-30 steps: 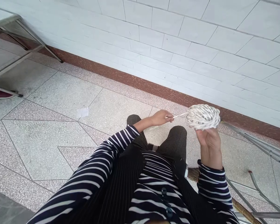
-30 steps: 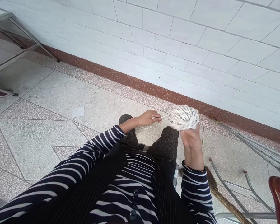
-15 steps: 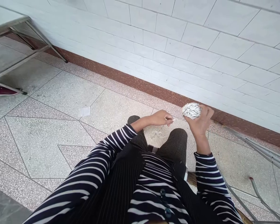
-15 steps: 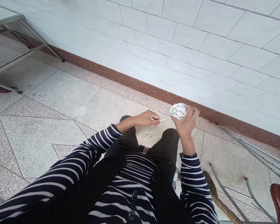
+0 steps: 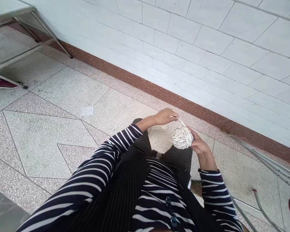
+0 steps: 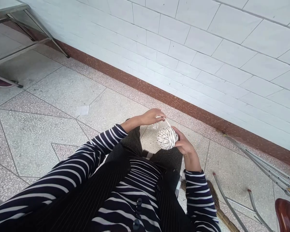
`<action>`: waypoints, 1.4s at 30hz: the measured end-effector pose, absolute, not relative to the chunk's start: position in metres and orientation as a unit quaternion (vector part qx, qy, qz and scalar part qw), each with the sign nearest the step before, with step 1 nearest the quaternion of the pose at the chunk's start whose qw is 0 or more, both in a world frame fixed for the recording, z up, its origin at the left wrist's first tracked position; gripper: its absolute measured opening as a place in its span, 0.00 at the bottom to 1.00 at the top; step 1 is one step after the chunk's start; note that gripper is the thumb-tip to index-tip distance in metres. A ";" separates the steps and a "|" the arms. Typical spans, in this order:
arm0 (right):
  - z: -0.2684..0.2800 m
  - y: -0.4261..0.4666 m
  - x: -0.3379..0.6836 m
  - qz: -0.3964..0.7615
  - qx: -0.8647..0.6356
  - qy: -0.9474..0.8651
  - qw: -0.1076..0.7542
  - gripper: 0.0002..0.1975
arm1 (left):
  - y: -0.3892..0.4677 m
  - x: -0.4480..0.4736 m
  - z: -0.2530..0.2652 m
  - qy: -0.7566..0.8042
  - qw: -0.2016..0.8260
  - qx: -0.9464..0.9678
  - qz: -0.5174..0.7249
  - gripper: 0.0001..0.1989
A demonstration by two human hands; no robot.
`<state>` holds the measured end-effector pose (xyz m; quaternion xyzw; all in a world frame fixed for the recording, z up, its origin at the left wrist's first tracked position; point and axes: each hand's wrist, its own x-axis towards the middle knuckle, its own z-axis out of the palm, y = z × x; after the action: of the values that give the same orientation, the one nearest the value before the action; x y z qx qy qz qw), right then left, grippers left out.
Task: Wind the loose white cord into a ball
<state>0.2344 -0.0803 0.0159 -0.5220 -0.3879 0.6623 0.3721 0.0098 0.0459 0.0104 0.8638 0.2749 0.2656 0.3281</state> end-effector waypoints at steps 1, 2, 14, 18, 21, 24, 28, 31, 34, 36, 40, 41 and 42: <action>0.014 -0.086 0.231 0.665 -0.514 -0.380 0.386 0.42 | 0.046 0.006 0.006 0.280 0.352 0.855 0.258 0.14; 0.013 -0.092 0.228 0.666 -0.507 -0.370 0.405 0.42 | 0.046 0.003 0.002 0.285 0.377 0.845 0.250 0.15; 0.054 -0.109 0.205 0.580 -0.476 -0.273 0.602 0.37 | 0.028 -0.009 -0.045 0.360 0.434 0.792 0.233 0.12; 0.054 -0.109 0.200 0.567 -0.487 -0.314 0.585 0.37 | 0.018 -0.008 -0.059 0.397 0.482 0.739 0.254 0.10; 0.052 -0.112 0.198 0.543 -0.497 -0.393 0.552 0.35 | 0.012 -0.010 -0.068 0.411 0.528 0.687 0.283 0.08; 0.054 -0.113 0.198 0.521 -0.506 -0.417 0.547 0.35 | 0.005 -0.015 -0.073 0.399 0.607 0.621 0.295 0.06; 0.062 -0.108 0.201 0.548 -0.477 -0.347 0.593 0.35 | -0.002 -0.024 -0.072 0.369 0.702 0.530 0.301 0.07; 0.067 -0.105 0.206 0.566 -0.458 -0.292 0.620 0.34 | -0.004 -0.033 -0.070 0.329 0.723 0.535 0.287 0.11; 0.070 -0.107 0.213 0.552 -0.470 -0.236 0.647 0.32 | -0.003 -0.040 -0.074 0.394 0.644 0.610 0.241 0.08; 0.073 -0.110 0.218 0.537 -0.468 -0.233 0.662 0.32 | -0.001 -0.044 -0.079 0.473 0.558 0.647 0.217 0.07; 0.085 -0.116 0.224 0.521 -0.438 -0.274 0.680 0.33 | 0.000 -0.045 -0.087 0.496 0.534 0.644 0.232 0.11; 0.088 -0.118 0.226 0.517 -0.432 -0.279 0.685 0.34 | -0.001 -0.044 -0.087 0.482 0.560 0.629 0.242 0.13; 0.091 -0.118 0.227 0.511 -0.428 -0.282 0.690 0.34 | -0.002 -0.043 -0.086 0.470 0.591 0.605 0.251 0.14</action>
<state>0.2273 -0.1183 0.0911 -0.4281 -0.2824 0.5110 0.6898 -0.0427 -0.0016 -0.0863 0.6054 0.4697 0.2513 0.5913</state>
